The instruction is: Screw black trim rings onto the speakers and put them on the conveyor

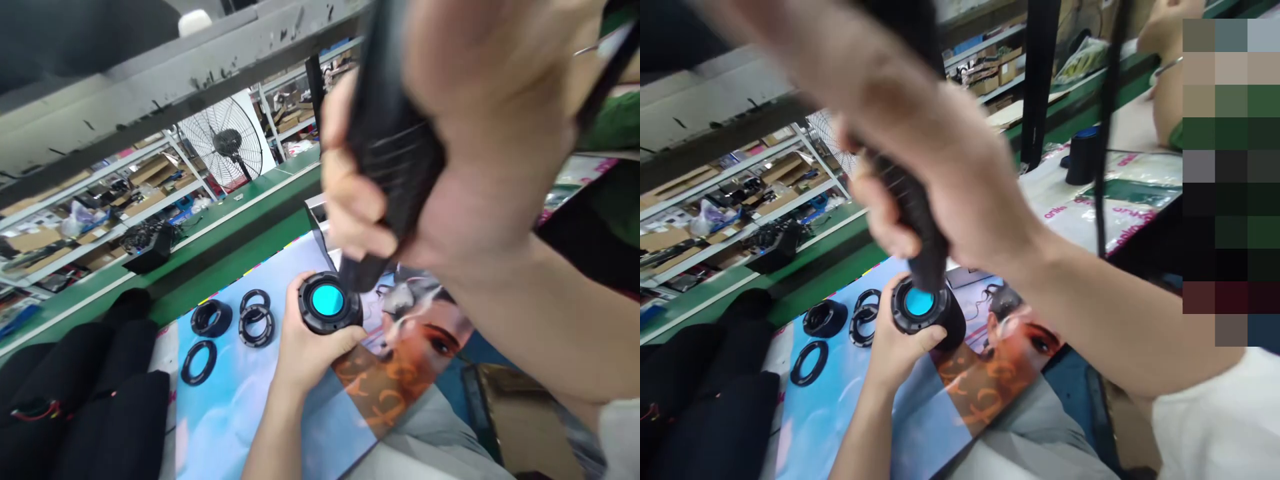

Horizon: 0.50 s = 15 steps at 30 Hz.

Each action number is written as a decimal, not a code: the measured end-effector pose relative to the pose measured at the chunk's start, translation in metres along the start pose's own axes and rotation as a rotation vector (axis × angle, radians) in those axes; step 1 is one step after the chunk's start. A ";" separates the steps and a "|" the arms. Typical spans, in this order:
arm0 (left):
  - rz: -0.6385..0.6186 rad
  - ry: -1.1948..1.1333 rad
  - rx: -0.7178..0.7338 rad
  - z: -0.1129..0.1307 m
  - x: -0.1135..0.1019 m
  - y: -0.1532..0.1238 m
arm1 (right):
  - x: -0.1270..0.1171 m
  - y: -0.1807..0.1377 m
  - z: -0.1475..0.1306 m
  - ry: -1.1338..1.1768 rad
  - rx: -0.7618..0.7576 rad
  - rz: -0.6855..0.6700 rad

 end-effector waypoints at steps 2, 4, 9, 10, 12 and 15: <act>-0.004 -0.015 0.012 -0.001 0.003 0.000 | -0.014 0.000 0.005 0.056 -0.070 -0.093; -0.030 -0.016 0.004 -0.002 0.006 -0.001 | -0.045 -0.007 0.024 0.062 -0.101 -0.023; -0.028 0.004 0.023 -0.002 0.004 -0.004 | -0.102 -0.045 0.074 0.048 -0.207 0.142; -0.030 0.010 0.034 -0.003 0.004 -0.004 | -0.108 -0.052 0.081 0.052 -0.223 0.162; -0.036 0.030 0.059 -0.005 0.004 -0.004 | -0.115 -0.063 0.092 0.061 -0.238 0.182; 0.033 0.080 0.147 -0.002 0.001 -0.008 | -0.117 -0.064 0.097 0.080 -0.230 0.177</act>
Point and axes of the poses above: each hand's wrist, its own y-axis towards the middle knuckle, its own x-axis out of the palm, z = x × y, the point moved 9 cm from there along y, towards the middle knuckle, and after that the axes turned 10 degrees about -x, right-handed, at the moved point
